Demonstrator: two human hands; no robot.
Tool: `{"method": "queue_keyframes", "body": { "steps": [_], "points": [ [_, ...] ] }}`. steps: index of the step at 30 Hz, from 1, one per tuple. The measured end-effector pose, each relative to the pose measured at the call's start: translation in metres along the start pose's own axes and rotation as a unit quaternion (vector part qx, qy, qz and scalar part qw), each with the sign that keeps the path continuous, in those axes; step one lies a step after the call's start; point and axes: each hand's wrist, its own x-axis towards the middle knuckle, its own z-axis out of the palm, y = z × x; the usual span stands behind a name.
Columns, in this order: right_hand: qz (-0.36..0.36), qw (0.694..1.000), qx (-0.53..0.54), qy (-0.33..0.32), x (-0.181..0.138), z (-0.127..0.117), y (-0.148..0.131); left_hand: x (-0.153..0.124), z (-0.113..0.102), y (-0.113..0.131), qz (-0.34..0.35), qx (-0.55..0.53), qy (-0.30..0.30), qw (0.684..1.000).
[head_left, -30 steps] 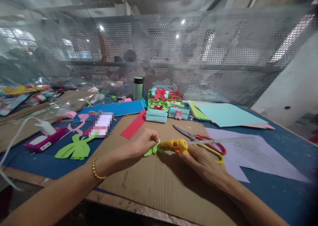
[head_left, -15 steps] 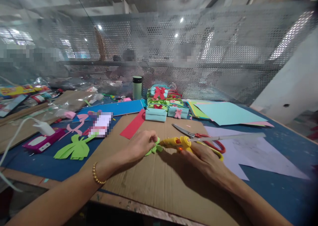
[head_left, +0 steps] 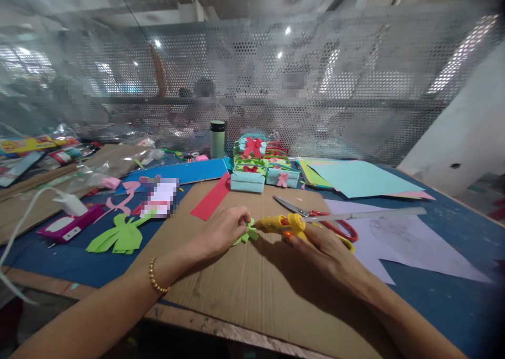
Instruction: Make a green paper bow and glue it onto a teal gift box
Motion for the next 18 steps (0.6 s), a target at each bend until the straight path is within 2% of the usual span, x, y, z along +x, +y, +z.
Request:
{"method": "queue_keyframes", "body": {
  "steps": [18],
  "points": [
    [-0.002, 1.000, 0.006, -0.010, 0.0031, -0.0001, -0.0100, -0.0019, -0.0049, 0.0047, 0.011, 0.014, 0.007, 1.000]
  ]
}}
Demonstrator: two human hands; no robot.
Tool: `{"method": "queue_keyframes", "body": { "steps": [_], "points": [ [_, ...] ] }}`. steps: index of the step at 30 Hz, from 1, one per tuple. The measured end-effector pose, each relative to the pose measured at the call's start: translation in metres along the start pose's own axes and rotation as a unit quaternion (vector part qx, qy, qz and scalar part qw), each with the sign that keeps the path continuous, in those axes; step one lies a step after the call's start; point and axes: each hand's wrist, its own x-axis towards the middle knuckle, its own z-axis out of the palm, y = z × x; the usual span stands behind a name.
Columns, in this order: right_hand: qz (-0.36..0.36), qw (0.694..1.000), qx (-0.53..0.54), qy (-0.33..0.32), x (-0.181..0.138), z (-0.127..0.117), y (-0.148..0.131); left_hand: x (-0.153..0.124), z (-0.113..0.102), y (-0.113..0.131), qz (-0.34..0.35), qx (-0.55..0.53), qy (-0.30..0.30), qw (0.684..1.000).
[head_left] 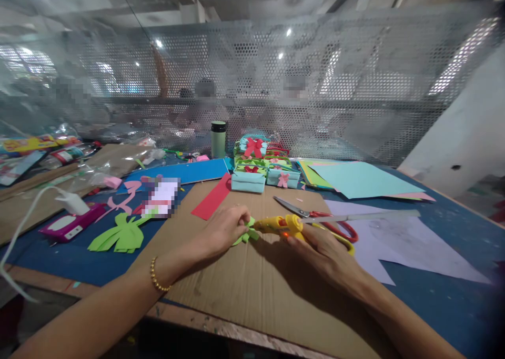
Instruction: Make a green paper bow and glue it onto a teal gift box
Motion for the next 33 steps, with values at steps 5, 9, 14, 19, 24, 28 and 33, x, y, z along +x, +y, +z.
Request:
{"method": "queue_keyframes", "body": {
  "steps": [5, 9, 14, 19, 24, 28, 33],
  "points": [
    [0.018, 1.000, -0.007, -0.001, 0.001, 0.001, 0.000, -0.001, 0.003, -0.004, 0.001, 0.006, 0.010, 1.000],
    [0.018, 1.000, -0.005, -0.010, 0.000, 0.001, -0.001, 0.000, 0.003, -0.005, 0.000, 0.008, 0.013, 1.000],
    [0.018, 1.000, -0.005, -0.011, 0.001, 0.000, -0.004, 0.000, 0.002, -0.004, -0.001, 0.006, 0.007, 1.000],
    [0.008, 1.000, -0.007, -0.010, 0.002, 0.001, -0.005, -0.001, 0.001, -0.001, -0.004, 0.019, 0.004, 1.000],
    [-0.010, 1.000, -0.015, -0.011, 0.001, 0.001, -0.005, 0.002, -0.015, 0.001, -0.017, -0.003, 0.035, 0.999],
    [-0.016, 1.000, -0.017, -0.014, 0.001, 0.002, 0.000, 0.001, -0.028, 0.001, -0.031, -0.016, 0.039, 0.999],
    [0.000, 0.999, -0.038, -0.027, -0.001, 0.002, 0.006, -0.005, -0.026, -0.007, 0.016, 0.011, 0.003, 1.000]
  ]
}}
